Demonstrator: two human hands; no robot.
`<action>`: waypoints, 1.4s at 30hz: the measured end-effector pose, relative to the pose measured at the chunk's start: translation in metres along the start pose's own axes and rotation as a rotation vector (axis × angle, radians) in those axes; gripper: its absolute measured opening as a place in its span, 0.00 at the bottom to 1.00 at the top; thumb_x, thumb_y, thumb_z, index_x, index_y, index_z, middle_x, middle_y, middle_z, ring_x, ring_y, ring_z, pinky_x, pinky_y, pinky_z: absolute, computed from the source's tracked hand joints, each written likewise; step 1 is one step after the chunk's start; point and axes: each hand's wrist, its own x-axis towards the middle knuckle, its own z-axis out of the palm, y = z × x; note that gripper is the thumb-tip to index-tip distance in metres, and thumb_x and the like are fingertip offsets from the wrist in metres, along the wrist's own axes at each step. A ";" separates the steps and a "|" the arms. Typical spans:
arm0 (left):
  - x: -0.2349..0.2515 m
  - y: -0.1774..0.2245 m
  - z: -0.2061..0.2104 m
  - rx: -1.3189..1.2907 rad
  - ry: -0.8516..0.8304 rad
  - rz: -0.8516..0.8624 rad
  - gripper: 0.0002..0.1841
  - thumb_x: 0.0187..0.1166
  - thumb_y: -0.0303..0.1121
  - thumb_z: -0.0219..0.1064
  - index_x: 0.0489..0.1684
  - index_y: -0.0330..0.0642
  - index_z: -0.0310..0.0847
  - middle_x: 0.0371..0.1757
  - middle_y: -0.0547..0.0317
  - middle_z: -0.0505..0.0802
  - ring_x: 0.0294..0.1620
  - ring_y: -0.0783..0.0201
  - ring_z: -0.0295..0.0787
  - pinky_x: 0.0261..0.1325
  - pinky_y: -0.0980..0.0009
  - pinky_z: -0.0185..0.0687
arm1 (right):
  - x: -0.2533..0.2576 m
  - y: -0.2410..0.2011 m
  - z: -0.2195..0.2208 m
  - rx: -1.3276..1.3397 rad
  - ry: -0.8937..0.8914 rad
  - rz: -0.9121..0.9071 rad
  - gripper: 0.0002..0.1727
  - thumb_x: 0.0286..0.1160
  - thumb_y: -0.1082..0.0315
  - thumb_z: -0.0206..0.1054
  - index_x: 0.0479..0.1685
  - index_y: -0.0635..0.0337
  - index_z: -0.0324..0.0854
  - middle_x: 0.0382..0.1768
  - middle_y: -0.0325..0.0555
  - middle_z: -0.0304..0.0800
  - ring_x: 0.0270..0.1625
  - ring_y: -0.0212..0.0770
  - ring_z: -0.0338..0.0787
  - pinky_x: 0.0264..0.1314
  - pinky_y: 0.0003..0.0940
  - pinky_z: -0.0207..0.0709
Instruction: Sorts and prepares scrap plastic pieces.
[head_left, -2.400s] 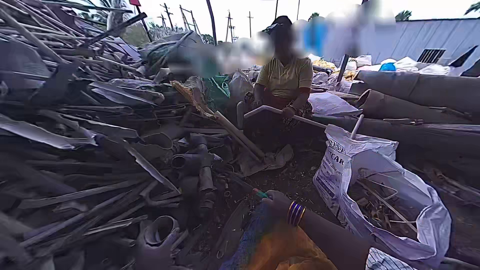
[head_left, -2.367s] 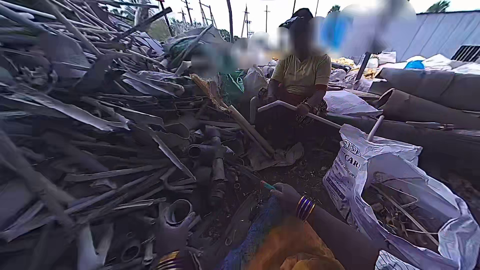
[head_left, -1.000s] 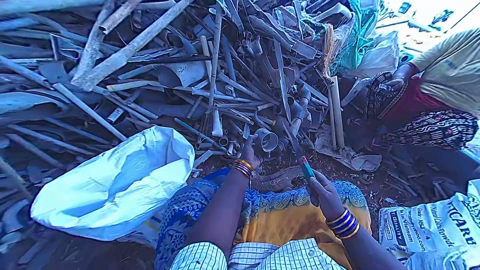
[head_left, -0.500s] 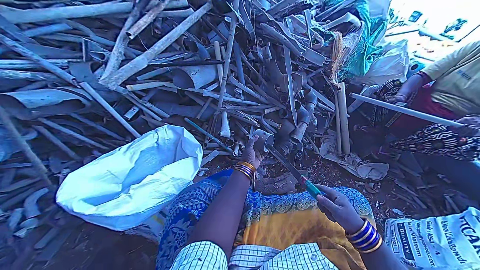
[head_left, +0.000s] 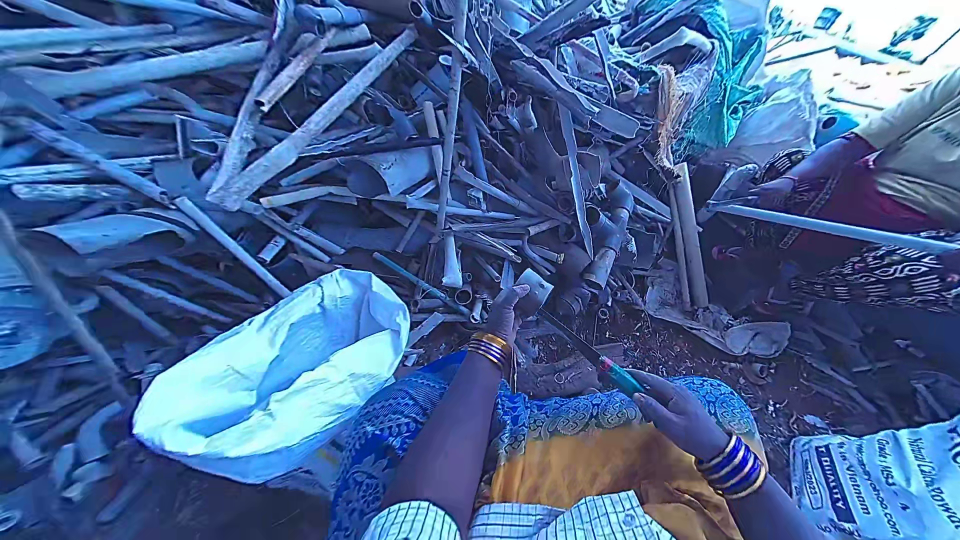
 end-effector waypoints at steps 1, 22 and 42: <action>-0.004 0.012 -0.008 0.122 0.029 0.134 0.20 0.86 0.28 0.61 0.75 0.33 0.70 0.59 0.43 0.86 0.52 0.58 0.84 0.56 0.62 0.82 | -0.001 0.007 -0.004 -0.033 0.092 -0.032 0.27 0.80 0.59 0.57 0.73 0.65 0.80 0.32 0.40 0.88 0.25 0.24 0.76 0.31 0.24 0.73; -0.050 0.129 -0.145 1.709 0.319 -0.357 0.32 0.90 0.49 0.58 0.83 0.30 0.69 0.74 0.26 0.82 0.79 0.31 0.76 0.79 0.31 0.64 | 0.041 0.045 -0.032 -0.179 0.132 0.070 0.26 0.87 0.61 0.53 0.78 0.67 0.75 0.49 0.67 0.91 0.45 0.59 0.90 0.54 0.59 0.77; 0.170 -0.076 -0.121 1.257 0.242 -0.557 0.32 0.96 0.49 0.44 0.78 0.24 0.72 0.81 0.31 0.78 0.86 0.42 0.71 0.88 0.46 0.60 | 0.091 0.056 -0.037 -0.418 0.018 0.381 0.27 0.91 0.63 0.52 0.84 0.66 0.69 0.56 0.69 0.91 0.57 0.67 0.91 0.65 0.65 0.75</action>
